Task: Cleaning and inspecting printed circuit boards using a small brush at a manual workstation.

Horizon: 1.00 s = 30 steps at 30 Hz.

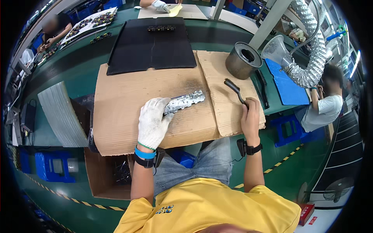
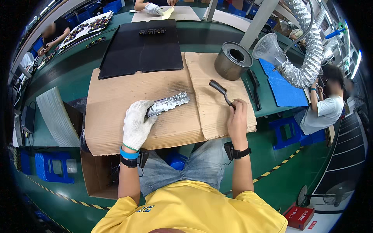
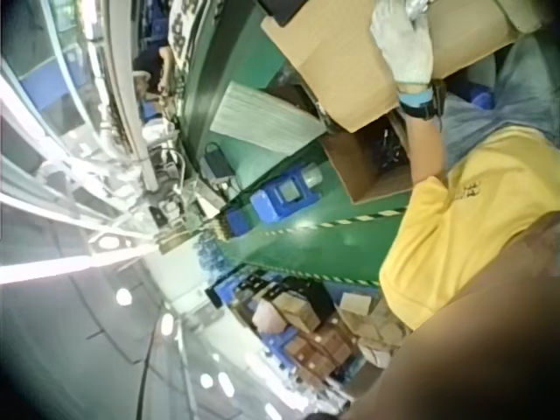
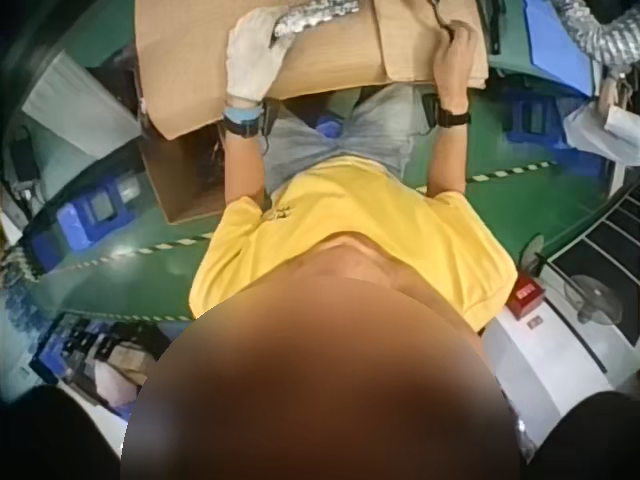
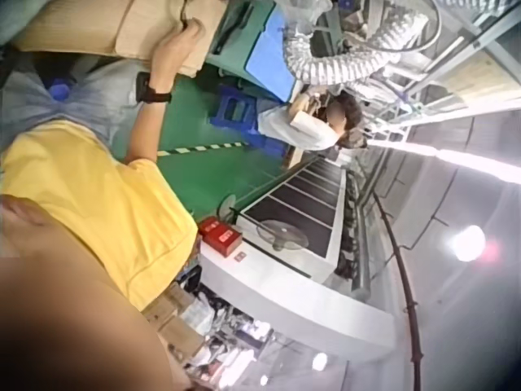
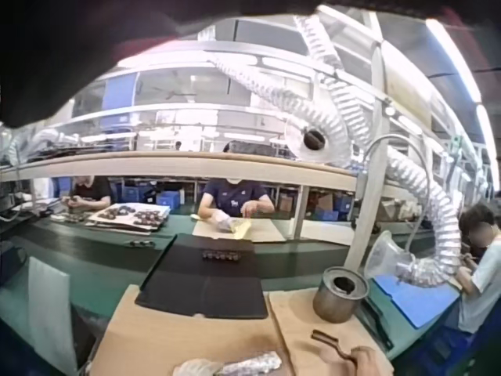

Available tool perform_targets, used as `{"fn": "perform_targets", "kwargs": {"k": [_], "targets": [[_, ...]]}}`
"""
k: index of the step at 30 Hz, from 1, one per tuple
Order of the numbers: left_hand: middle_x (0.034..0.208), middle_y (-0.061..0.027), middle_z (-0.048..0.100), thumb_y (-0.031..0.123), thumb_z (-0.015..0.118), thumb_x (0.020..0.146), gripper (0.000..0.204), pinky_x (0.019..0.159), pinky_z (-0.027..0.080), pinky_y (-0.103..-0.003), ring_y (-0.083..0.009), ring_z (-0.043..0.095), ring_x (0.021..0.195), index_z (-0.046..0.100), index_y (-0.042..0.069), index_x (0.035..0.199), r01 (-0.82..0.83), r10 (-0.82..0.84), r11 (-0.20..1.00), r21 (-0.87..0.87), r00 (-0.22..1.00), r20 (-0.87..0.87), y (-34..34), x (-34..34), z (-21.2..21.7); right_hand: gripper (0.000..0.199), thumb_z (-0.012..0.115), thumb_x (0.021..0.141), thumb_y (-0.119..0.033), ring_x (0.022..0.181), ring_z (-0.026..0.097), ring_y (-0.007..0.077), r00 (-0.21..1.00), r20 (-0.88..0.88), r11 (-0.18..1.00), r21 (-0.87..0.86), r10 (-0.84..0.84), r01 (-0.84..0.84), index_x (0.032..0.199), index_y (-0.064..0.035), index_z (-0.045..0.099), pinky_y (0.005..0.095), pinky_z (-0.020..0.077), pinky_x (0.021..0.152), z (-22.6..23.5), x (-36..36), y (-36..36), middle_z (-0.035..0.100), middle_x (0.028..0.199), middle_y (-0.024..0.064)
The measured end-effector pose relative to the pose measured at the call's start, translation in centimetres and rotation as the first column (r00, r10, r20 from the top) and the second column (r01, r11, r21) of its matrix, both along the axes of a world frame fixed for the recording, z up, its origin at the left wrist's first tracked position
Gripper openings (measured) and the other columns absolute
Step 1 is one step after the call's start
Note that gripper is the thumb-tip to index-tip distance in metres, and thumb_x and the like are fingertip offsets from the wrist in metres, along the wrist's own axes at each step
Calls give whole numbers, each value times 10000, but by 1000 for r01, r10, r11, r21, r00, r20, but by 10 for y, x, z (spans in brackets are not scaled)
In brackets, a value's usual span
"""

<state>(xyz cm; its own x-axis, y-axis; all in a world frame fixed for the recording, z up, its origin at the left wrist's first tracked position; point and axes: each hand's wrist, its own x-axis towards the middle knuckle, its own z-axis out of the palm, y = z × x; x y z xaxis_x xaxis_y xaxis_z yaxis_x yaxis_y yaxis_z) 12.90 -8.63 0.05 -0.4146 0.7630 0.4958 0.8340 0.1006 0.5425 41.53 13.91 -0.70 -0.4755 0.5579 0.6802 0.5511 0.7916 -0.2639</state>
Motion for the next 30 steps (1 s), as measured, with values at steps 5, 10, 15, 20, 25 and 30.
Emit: {"fn": "perform_targets", "kwargs": {"k": [5, 10, 15, 20, 25, 30], "targets": [[1267, -144, 709, 83, 797, 808, 478, 1080, 476, -470, -363, 631, 1242, 690, 60, 1273, -17, 16, 1000, 16, 999, 36, -3, 4, 3, 181, 604, 1051, -25, 810, 629, 136, 920, -377, 759, -630, -109, -168, 1222, 34, 618, 279, 496, 692, 17, 23, 7, 642, 1061, 72], [1252, -144, 712, 75, 785, 808, 470, 1067, 480, -481, -368, 639, 1222, 685, 52, 1267, -20, 23, 998, 53, 999, -47, -4, 5, 0, 204, 623, 1058, -51, 700, 582, 48, 905, -425, 942, -314, -27, -120, 1255, -1, 633, 246, 430, 531, 67, 13, 75, 665, 908, 20], [1263, -160, 721, 68, 787, 811, 462, 1090, 483, -461, -362, 644, 1239, 705, 37, 1264, -19, 21, 998, 62, 999, -34, -3, 9, 5, 199, 690, 972, -31, 720, 701, 209, 985, -144, 986, -150, -91, 69, 1165, 15, 695, 339, 532, 624, 97, -10, 128, 740, 900, 140], [1246, -149, 718, 81, 786, 812, 451, 1069, 481, -482, -370, 641, 1220, 695, 44, 1252, -15, 17, 998, 63, 999, -33, -3, 6, 4, 149, 712, 881, -22, 804, 729, 394, 996, 36, 995, 61, -81, 79, 1015, 36, 741, 436, 578, 744, 105, -31, 153, 754, 942, 224], [1238, -147, 727, 81, 789, 818, 419, 1071, 488, -467, -362, 651, 1213, 709, 43, 1227, -21, 21, 998, 63, 1000, -6, -5, 6, 5, 123, 697, 859, -24, 843, 717, 437, 995, 84, 995, 95, -52, 44, 948, 44, 747, 463, 582, 786, 107, -45, 157, 746, 937, 244], [1230, -144, 732, 73, 789, 812, 411, 1070, 493, -457, -356, 661, 1203, 714, 45, 1215, -24, 24, 995, 92, 1000, 1, -3, 7, 3, 92, 676, 861, -1, 890, 698, 461, 989, 76, 988, 104, -126, 118, 902, 46, 744, 512, 572, 844, 91, -58, 159, 709, 965, 276]]}}
